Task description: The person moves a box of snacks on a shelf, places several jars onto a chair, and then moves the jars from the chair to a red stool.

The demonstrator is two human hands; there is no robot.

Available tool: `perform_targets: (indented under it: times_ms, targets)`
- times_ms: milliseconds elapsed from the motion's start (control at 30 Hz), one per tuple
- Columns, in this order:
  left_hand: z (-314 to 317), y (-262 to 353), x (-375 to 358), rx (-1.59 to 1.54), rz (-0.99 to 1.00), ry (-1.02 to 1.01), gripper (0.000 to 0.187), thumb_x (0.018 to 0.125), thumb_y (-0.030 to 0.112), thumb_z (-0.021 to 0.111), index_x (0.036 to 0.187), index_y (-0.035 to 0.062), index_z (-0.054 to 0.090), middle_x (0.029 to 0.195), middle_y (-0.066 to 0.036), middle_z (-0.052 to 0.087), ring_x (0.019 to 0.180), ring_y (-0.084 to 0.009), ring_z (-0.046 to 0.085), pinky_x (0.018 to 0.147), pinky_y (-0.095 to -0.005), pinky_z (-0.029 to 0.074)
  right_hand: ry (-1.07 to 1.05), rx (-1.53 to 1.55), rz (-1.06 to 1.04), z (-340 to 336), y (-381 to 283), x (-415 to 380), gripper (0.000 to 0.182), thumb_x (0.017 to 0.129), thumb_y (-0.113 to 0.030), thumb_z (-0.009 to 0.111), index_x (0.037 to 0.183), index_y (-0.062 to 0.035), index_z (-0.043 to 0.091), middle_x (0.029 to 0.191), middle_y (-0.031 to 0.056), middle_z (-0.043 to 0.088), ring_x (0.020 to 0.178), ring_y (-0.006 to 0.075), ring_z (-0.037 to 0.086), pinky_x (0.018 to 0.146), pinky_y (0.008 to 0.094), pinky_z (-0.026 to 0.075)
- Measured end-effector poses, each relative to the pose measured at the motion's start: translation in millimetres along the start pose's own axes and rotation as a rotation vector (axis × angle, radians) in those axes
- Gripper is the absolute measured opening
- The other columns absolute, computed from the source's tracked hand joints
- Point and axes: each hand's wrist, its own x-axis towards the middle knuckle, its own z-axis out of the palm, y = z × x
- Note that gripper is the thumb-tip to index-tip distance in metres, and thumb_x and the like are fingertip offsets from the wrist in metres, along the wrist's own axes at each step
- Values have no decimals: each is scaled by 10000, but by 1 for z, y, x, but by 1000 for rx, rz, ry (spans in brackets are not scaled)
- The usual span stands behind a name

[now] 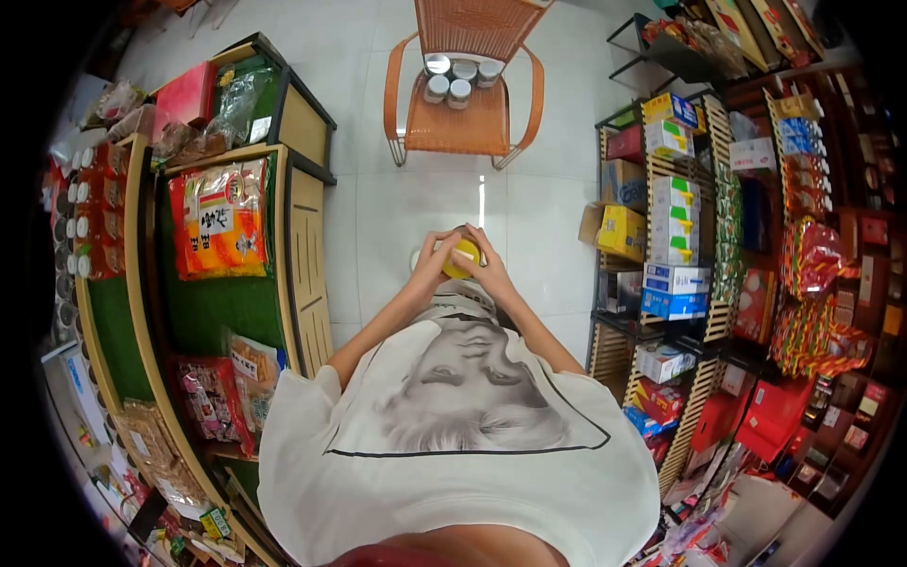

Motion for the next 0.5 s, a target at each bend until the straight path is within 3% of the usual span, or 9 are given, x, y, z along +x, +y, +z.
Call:
perform_targets:
  times_ms: [100,200,233,333,367,467,500]
  targets:
    - [6,27,47,138,7,44,522,898,388,657,1263,74,454,1141,-122,557,1052,-166,563,828,-302,492,-16,143,108,-15,-17,44,849,855,-221,746,1530,-51,260,1399,146,485,1280,212,464,1065,325,378]
    - [10,17,132,152,177,68,569,863,335,695,1268,22,447,1179,-140,541,1101,-183,537,884,-291,472,-12,148,114,-42,4,105,866,831,-167,771,1522,-30,267,1391,143,491,1268,206,472,1057,314,388]
    - [20,34,147,129,122,80,667,837,328,721,1285,-49,402,1212,-175,525,1148,-212,520,937,-294,452,-18,165,122,-54,-2,127,870,817,-155,782,1516,-30,280,1391,147,490,1262,209,480,1061,320,387]
    - [44,46,237,50,108,189,740,823,325,728,1303,-93,349,1219,-196,522,1158,-222,523,951,-299,457,-36,154,141,-99,11,206,871,799,-140,797,1505,-28,299,1390,144,492,1261,214,481,1062,327,390]
    - [53,54,265,59,80,233,785,821,312,718,1322,-125,301,1240,-214,508,1176,-234,521,965,-310,460,-65,141,125,-117,15,233,792,841,-80,738,1503,-33,305,1436,133,450,1304,213,451,1085,316,371]
    - [72,63,361,-48,3,204,766,820,292,710,1332,-111,307,1285,-209,485,1176,-238,524,945,-328,478,-119,155,237,-172,51,325,827,816,-82,764,1505,-44,307,1438,125,451,1310,217,448,1090,322,372]
    - [81,67,394,-73,-48,256,817,821,257,693,1407,-101,251,1323,-195,463,1175,-242,529,929,-351,491,-120,266,279,-186,60,356,896,745,-148,838,1491,-71,349,1425,137,454,1320,241,434,1076,343,383]
